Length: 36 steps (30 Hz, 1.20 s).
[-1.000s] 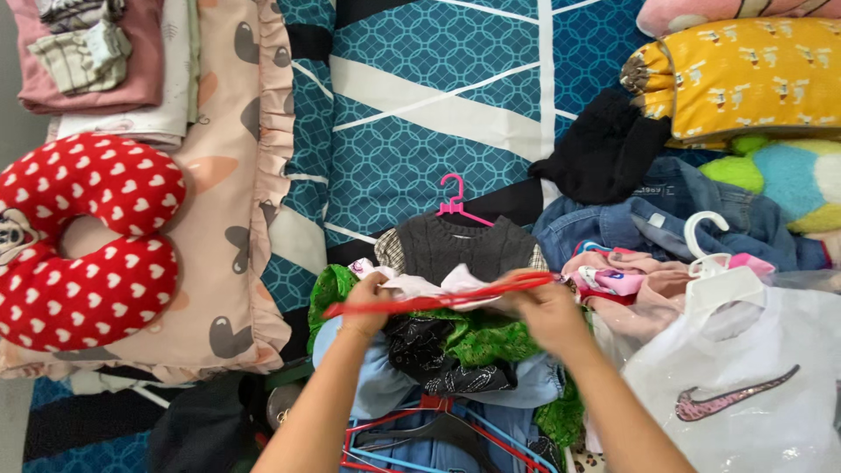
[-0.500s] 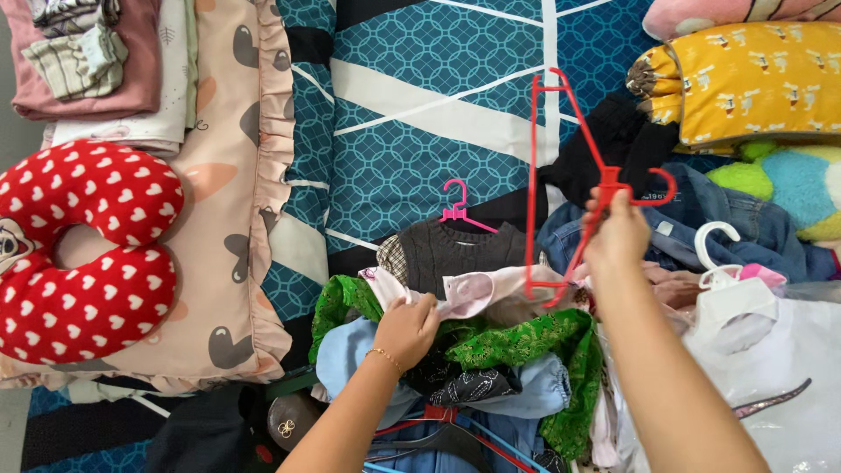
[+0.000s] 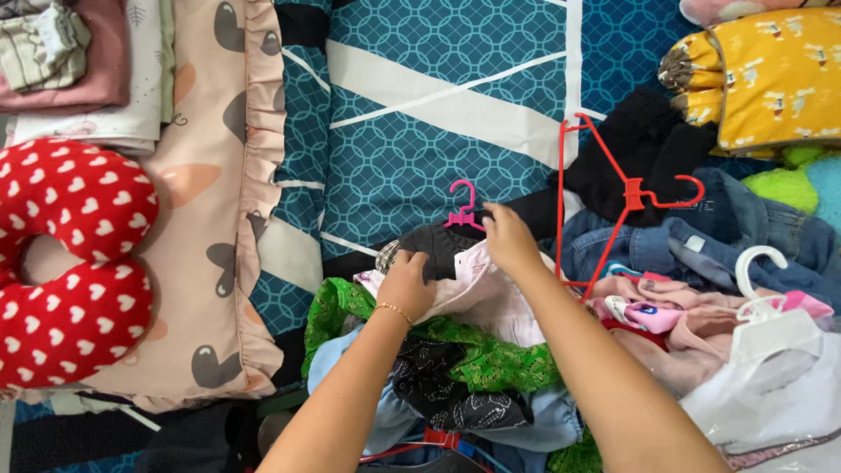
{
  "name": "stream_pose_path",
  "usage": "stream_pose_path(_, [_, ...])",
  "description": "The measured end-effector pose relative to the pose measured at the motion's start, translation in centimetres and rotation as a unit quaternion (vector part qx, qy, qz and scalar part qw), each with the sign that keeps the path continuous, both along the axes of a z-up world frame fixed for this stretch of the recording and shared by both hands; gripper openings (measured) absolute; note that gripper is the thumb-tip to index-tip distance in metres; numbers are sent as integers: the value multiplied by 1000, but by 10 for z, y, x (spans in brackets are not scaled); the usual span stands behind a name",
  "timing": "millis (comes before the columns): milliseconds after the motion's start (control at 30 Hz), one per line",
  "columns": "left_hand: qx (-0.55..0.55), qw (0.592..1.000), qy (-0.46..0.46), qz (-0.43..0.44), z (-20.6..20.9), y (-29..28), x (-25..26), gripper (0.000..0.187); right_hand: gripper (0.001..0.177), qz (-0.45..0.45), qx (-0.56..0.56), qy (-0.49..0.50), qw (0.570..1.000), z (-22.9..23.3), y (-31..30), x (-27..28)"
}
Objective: The person removes clothes from hangers on a bed, places the hangers in a wardrobe, and then returns to the bed to handle more garments and a small bag. The person also adjusts folded clothes inside the wardrobe.
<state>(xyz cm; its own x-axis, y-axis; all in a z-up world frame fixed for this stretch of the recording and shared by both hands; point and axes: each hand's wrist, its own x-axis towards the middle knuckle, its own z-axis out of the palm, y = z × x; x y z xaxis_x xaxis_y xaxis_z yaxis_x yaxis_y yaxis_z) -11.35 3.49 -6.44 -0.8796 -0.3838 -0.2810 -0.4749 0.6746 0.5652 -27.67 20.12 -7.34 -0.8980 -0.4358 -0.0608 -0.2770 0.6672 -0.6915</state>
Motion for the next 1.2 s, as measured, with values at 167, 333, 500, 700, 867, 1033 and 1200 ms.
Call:
stream_pose_path(167, [8,994,108,-11,-1,2,-26,50,30,47,217,51,974,6,3,19])
stream_pose_path(333, [70,985,155,32,12,16,-60,46,16,150,75,57,984,22,24,34])
stream_pose_path(500, [39,987,151,23,18,13,-66,30,17,146,-20,89,985,33,55,28])
stream_pose_path(700, [183,948,168,198,15,-39,-45,28,21,12,-21,30,999,43,84,20])
stream_pose_path(867, [408,871,211,174,53,-55,-40,26,13,-55,15,233,971,53,121,22])
stream_pose_path(1033, [431,842,284,153,131,-31,-71,28,72,-168,28,282,944,24,140,2])
stream_pose_path(1200, [289,887,355,59,206,-14,-58,32,62,-225,-150,66,960,34,143,-23])
